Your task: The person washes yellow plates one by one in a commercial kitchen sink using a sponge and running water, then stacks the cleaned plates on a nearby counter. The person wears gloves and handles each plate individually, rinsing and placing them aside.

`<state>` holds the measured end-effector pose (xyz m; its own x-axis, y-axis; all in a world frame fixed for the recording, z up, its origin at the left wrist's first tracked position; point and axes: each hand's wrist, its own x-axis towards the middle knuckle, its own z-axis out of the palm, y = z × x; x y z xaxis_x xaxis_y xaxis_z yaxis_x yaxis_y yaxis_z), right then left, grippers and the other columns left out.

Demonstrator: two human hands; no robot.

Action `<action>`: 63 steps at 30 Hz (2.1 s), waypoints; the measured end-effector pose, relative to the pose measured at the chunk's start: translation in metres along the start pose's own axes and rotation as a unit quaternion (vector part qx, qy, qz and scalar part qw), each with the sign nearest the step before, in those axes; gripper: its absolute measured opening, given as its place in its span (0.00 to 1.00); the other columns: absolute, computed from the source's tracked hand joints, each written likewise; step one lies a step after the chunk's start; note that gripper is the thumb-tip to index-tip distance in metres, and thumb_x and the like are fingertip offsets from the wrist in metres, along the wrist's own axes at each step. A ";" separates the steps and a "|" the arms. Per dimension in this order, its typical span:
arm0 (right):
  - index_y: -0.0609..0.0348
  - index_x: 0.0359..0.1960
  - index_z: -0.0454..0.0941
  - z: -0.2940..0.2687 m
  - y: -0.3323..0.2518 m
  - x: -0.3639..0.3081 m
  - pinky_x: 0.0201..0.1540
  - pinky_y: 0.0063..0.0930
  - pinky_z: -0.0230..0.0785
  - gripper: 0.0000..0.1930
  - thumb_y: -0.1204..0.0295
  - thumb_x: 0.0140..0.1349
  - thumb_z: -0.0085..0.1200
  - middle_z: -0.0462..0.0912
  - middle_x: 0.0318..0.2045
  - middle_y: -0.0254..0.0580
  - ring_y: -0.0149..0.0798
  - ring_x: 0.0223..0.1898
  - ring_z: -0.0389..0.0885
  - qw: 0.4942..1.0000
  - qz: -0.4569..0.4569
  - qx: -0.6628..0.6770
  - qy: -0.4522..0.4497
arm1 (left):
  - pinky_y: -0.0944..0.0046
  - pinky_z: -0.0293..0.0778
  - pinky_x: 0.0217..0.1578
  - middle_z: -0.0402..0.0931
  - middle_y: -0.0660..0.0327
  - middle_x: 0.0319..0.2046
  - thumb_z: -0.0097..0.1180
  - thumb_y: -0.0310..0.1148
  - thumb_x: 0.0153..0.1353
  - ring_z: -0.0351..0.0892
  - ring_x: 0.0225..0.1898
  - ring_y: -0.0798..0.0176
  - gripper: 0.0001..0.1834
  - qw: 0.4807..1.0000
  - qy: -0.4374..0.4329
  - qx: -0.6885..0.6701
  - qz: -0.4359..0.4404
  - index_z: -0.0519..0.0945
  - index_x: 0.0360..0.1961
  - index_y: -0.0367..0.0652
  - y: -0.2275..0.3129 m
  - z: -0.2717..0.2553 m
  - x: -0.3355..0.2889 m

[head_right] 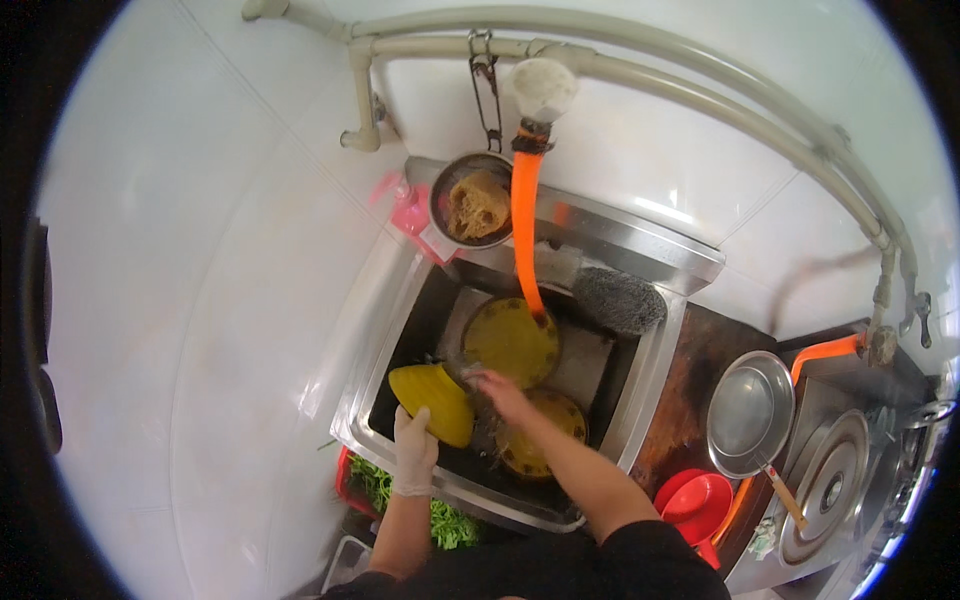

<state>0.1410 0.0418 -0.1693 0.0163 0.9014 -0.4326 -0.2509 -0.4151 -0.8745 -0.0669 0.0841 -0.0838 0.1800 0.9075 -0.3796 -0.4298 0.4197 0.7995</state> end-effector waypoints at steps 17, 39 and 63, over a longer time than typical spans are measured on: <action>0.59 0.73 0.73 0.000 -0.097 -0.005 0.72 0.35 0.65 0.27 0.65 0.75 0.45 0.79 0.69 0.49 0.43 0.69 0.75 0.994 0.069 0.019 0.085 | 0.47 0.67 0.73 0.69 0.55 0.72 0.48 0.23 0.77 0.70 0.72 0.51 0.30 0.979 -0.097 -0.177 -0.010 0.63 0.78 0.45 0.031 0.042 -0.038; 0.69 0.50 0.81 -0.068 -0.055 -0.043 0.63 0.52 0.74 0.17 0.66 0.75 0.48 0.80 0.60 0.66 0.64 0.58 0.81 0.885 -0.076 -0.449 0.092 | 0.48 0.71 0.70 0.79 0.54 0.64 0.54 0.22 0.72 0.78 0.66 0.52 0.25 0.989 -0.080 -0.042 -0.115 0.73 0.70 0.38 0.051 0.007 -0.051; 0.55 0.67 0.79 -0.120 -0.017 0.087 0.80 0.54 0.53 0.21 0.68 0.75 0.46 0.64 0.76 0.57 0.59 0.78 0.60 0.685 -0.122 -0.717 0.045 | 0.32 0.44 0.79 0.48 0.38 0.81 0.75 0.44 0.56 0.38 0.83 0.27 0.55 0.568 -0.188 0.776 0.202 0.60 0.80 0.40 -0.045 0.043 0.082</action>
<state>0.2632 0.1128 -0.2186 -0.0365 0.9809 -0.1910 0.9771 -0.0050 -0.2127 0.0053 0.1401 -0.1307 0.6457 0.7530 -0.1264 0.7404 -0.5770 0.3448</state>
